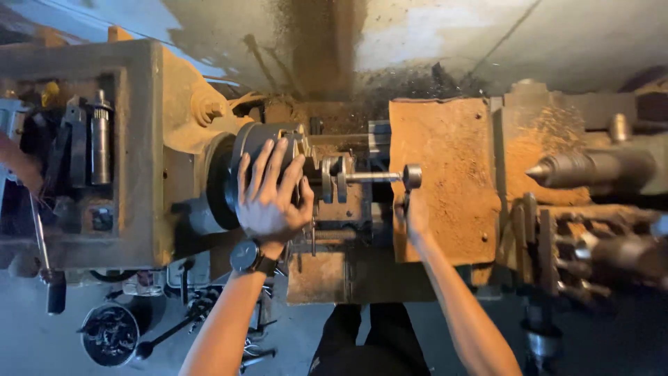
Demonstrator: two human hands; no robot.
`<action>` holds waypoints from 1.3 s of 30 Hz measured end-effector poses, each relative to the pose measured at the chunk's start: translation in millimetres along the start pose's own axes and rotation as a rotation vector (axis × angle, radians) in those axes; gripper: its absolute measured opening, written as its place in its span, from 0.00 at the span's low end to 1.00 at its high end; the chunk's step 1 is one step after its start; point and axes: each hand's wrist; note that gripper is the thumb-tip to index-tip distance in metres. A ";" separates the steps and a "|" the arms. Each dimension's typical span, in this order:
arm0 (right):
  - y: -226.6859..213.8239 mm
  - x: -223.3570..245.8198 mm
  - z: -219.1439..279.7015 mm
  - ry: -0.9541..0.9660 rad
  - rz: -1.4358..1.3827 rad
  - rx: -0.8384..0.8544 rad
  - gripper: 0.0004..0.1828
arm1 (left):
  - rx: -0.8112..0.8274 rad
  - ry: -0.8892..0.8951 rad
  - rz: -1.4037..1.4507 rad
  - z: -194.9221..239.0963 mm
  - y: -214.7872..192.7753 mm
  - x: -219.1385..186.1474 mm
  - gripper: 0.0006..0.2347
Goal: Using a lathe and precision tools to repair or modify a motorcycle crankshaft.
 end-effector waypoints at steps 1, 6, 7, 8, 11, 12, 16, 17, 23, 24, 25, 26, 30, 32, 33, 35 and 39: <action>1.4 -1.2 46.3 0.263 -0.073 -0.027 0.40 | -0.007 -0.005 0.000 1.4 0.0 1.2 0.15; -14.1 154.5 167.3 0.323 -0.252 0.222 0.32 | -0.013 0.013 0.016 8.6 -6.9 -0.1 0.17; -8.9 169.6 168.2 0.269 -0.203 0.181 0.32 | -0.015 0.014 0.011 5.1 -5.4 0.0 0.17; 4.5 172.7 180.8 0.261 -0.213 0.171 0.32 | -0.016 0.028 0.019 0.6 -5.4 -0.1 0.17; 30.2 162.4 198.3 -0.437 0.176 -0.086 0.26 | -0.005 -0.002 -0.002 -0.1 -6.6 -0.9 0.16; 30.1 146.7 194.1 -0.811 0.333 -0.197 0.20 | 0.006 0.007 -0.007 -2.4 -6.3 -0.6 0.16; 31.9 193.6 154.0 -1.057 0.576 -0.185 0.08 | 0.028 0.002 -0.030 -11.7 -4.4 -0.3 0.16; 31.6 209.3 101.9 -1.053 0.579 -0.166 0.08 | 0.032 -0.015 -0.038 -11.4 -4.7 -0.7 0.16; 77.2 201.2 -161.6 -0.995 0.807 -0.113 0.12 | 0.051 -0.024 -0.040 -12.9 -4.5 1.1 0.15; 71.7 172.9 -172.9 -0.952 0.870 -0.014 0.14 | 0.051 -0.027 -0.029 -10.2 -4.4 -0.1 0.15; 67.3 148.5 -186.7 -0.915 0.930 0.078 0.16 | 0.045 -0.023 -0.016 -10.6 -3.1 0.9 0.15; 66.1 158.5 -160.8 -0.923 0.927 0.079 0.16 | 0.038 -0.021 -0.022 -13.7 -2.8 1.8 0.15; 41.2 126.4 -110.6 -0.893 0.402 0.001 0.17 | 0.037 -0.016 -0.010 -11.5 -4.6 2.8 0.15; 23.5 71.5 -119.3 -0.724 0.342 0.085 0.20 | 0.031 -0.010 -0.004 -7.3 -2.1 1.9 0.16; 17.7 36.2 -123.4 -0.502 0.110 0.134 0.27 | 0.026 -0.006 -0.014 -3.9 -1.4 1.9 0.15; 6.7 -15.0 -98.9 -0.284 -0.124 0.174 0.35 | 0.017 0.010 -0.019 -1.5 -2.3 2.1 0.15; -8.2 4.3 48.7 0.050 -0.127 0.037 0.32 | -0.005 0.014 -0.004 2.1 -6.1 -1.3 0.15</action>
Point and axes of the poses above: each hand's wrist, its own z-axis away from the middle knuckle, its own y-axis out of the palm, x = y × z, and after that the axes turned 4 degrees about -x, right-handed
